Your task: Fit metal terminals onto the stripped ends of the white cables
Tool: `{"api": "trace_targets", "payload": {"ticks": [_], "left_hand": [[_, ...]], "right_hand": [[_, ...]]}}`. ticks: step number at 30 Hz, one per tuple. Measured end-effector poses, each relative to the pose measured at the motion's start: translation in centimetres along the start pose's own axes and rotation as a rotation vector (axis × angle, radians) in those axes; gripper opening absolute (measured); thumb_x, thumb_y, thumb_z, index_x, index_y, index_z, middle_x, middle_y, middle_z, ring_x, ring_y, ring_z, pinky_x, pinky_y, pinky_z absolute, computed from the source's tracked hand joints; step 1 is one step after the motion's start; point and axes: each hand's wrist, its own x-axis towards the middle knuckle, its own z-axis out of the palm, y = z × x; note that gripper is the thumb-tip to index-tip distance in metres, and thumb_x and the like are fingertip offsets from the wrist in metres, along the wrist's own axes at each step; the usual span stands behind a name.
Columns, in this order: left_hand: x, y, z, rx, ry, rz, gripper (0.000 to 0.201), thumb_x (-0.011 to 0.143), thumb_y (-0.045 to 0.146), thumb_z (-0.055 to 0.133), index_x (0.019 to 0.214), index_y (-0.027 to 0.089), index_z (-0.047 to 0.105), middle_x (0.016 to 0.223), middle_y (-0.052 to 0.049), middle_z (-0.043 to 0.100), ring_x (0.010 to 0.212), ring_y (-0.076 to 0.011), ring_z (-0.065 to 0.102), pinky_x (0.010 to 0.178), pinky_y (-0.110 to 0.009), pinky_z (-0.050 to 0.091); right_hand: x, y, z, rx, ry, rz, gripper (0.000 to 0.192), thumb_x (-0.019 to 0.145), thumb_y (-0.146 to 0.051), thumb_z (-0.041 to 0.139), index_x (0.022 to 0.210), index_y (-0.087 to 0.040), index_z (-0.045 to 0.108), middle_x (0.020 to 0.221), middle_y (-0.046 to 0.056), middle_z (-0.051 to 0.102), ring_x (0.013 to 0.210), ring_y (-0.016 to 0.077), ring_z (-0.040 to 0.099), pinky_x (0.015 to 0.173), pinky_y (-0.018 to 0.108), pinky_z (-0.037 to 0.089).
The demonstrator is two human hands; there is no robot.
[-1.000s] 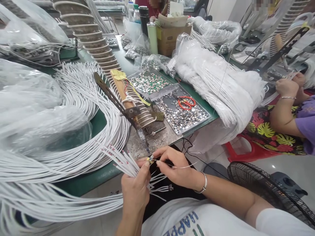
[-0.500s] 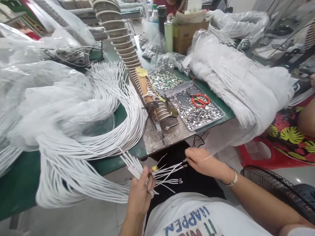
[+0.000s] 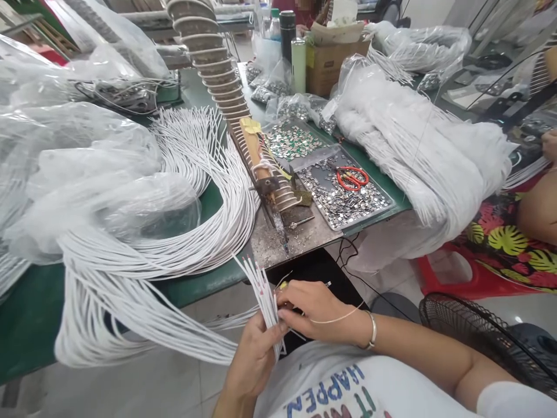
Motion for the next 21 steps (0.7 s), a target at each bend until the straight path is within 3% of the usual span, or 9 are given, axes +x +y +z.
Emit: {"api": "trace_targets", "payload": {"ticks": [4,8,17,21], "left_hand": [[0.0,-0.2,0.6,0.015,-0.05,-0.015,0.026,0.074,0.027,0.072,0.097,0.017,0.073,0.106,-0.008,0.068,0.11,-0.0282,0.055,0.094,-0.035,0.042],[0.0,-0.2,0.8,-0.003,-0.071,-0.032,0.029,0.075,0.025,0.071,0.104,0.019,0.072,0.112,-0.006,0.067,0.114,-0.0269,0.053,0.098,-0.034,0.04],[-0.4,0.0,1.1,0.159,-0.131,-0.021,0.036,0.082,0.03,0.066,0.117,0.02,0.067,0.123,-0.007,0.062,0.117,-0.0255,0.05,0.106,-0.035,0.035],[-0.5,0.9,1.3,0.253,-0.147,0.027,0.029,0.085,0.036,0.063,0.108,0.02,0.069,0.112,-0.008,0.064,0.105,-0.0246,0.054,0.1,-0.035,0.039]], "right_hand": [[0.1,0.5,0.3,0.176,-0.061,0.143,0.003,0.084,-0.015,0.064,0.086,-0.015,0.062,0.081,0.001,0.062,0.071,0.0112,0.056,0.066,0.02,0.042],[-0.1,1.3,0.4,0.332,-0.125,0.231,0.008,0.079,-0.015,0.069,0.079,-0.015,0.061,0.072,-0.003,0.057,0.06,0.0076,0.049,0.056,0.017,0.038],[-0.7,1.4,-0.3,0.303,-0.149,0.093,0.013,0.077,-0.013,0.066,0.076,-0.016,0.054,0.069,-0.004,0.051,0.058,0.0069,0.045,0.053,0.016,0.035],[-1.3,1.3,-0.6,0.393,-0.078,0.058,0.011,0.081,-0.016,0.064,0.075,-0.015,0.054,0.07,-0.002,0.053,0.058,0.0071,0.045,0.054,0.016,0.037]]}}
